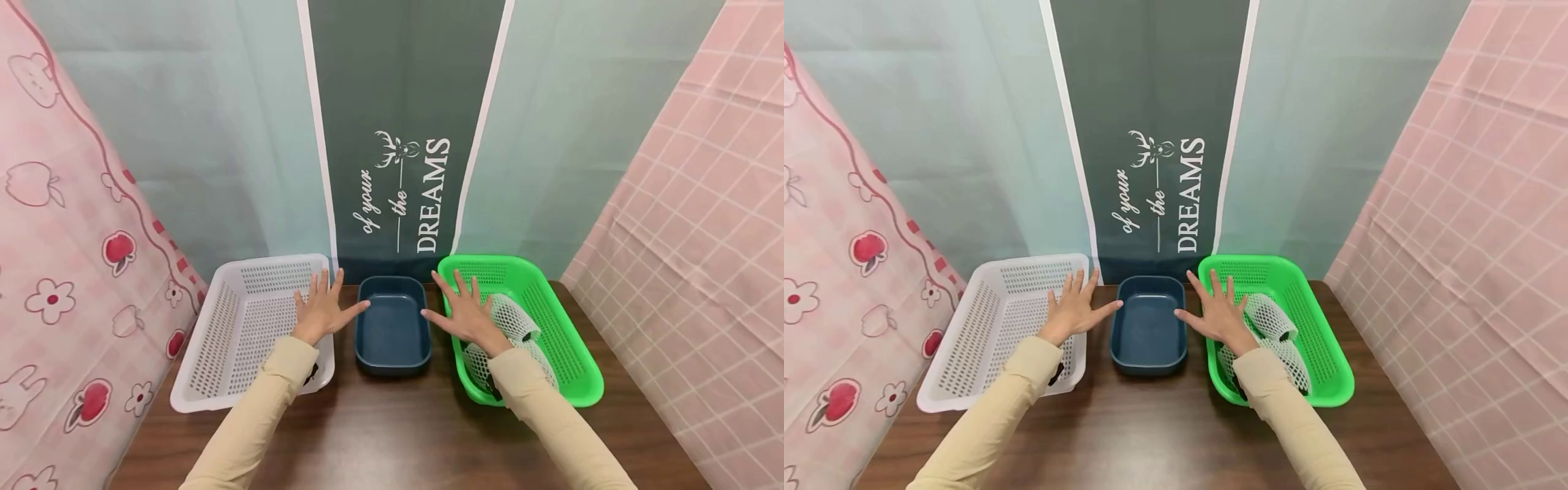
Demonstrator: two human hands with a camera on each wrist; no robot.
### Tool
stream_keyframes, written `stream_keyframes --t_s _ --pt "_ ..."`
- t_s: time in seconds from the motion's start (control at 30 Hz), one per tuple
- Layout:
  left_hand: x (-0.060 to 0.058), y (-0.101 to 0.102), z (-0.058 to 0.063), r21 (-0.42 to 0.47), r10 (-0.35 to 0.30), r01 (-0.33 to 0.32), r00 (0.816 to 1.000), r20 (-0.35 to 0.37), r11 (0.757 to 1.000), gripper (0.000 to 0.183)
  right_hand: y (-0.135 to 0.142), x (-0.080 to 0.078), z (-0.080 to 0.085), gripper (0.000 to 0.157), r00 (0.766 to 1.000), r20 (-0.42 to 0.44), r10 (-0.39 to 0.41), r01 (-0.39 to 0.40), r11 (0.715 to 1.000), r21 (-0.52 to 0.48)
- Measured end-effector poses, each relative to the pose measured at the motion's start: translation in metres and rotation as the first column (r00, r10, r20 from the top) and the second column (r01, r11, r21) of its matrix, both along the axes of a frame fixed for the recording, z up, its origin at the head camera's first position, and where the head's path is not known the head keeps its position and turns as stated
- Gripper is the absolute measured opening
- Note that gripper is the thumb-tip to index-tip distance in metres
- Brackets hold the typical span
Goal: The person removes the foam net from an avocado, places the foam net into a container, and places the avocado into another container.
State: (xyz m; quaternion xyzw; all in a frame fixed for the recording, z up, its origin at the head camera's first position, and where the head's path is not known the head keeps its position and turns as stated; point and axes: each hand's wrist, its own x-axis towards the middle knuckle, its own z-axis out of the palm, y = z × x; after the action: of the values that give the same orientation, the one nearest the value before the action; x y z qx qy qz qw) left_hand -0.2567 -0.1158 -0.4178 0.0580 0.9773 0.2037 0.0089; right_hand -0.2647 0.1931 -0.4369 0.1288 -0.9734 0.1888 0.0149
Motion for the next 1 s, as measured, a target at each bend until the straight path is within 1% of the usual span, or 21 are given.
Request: stream_keyframes --t_s 0.27,0.43,0.57,0.77,0.87,1.0 --pt "0.000 0.001 0.006 -0.004 -0.017 0.017 1.000 -0.010 1.000 0.099 0.005 -0.004 0.004 0.086 0.996 -0.085 0.017 -0.017 1.000 0.000" --pt "0.004 0.007 0.008 0.029 -0.039 0.039 0.999 -0.015 0.999 0.099 0.008 0.000 0.007 0.084 0.991 -0.132 0.023 -0.028 0.999 -0.038" --pt "0.009 0.012 0.009 0.069 -0.056 0.058 0.998 -0.031 0.996 0.098 0.013 0.005 0.010 0.080 0.989 -0.145 0.018 -0.029 0.997 -0.070" --pt "0.014 0.020 0.012 0.140 -0.076 0.089 0.993 -0.095 0.986 0.097 0.023 0.010 0.014 0.080 0.988 -0.155 0.024 -0.042 0.992 -0.115" --pt "0.017 0.026 0.015 0.169 -0.086 0.106 0.989 -0.124 0.980 0.097 0.028 0.012 0.015 0.080 0.987 -0.157 0.026 -0.048 0.989 -0.138" --pt "0.020 0.035 0.016 0.211 -0.086 0.120 0.983 -0.162 0.970 0.096 0.034 0.016 0.014 0.076 0.984 -0.176 0.027 -0.056 0.984 -0.167"
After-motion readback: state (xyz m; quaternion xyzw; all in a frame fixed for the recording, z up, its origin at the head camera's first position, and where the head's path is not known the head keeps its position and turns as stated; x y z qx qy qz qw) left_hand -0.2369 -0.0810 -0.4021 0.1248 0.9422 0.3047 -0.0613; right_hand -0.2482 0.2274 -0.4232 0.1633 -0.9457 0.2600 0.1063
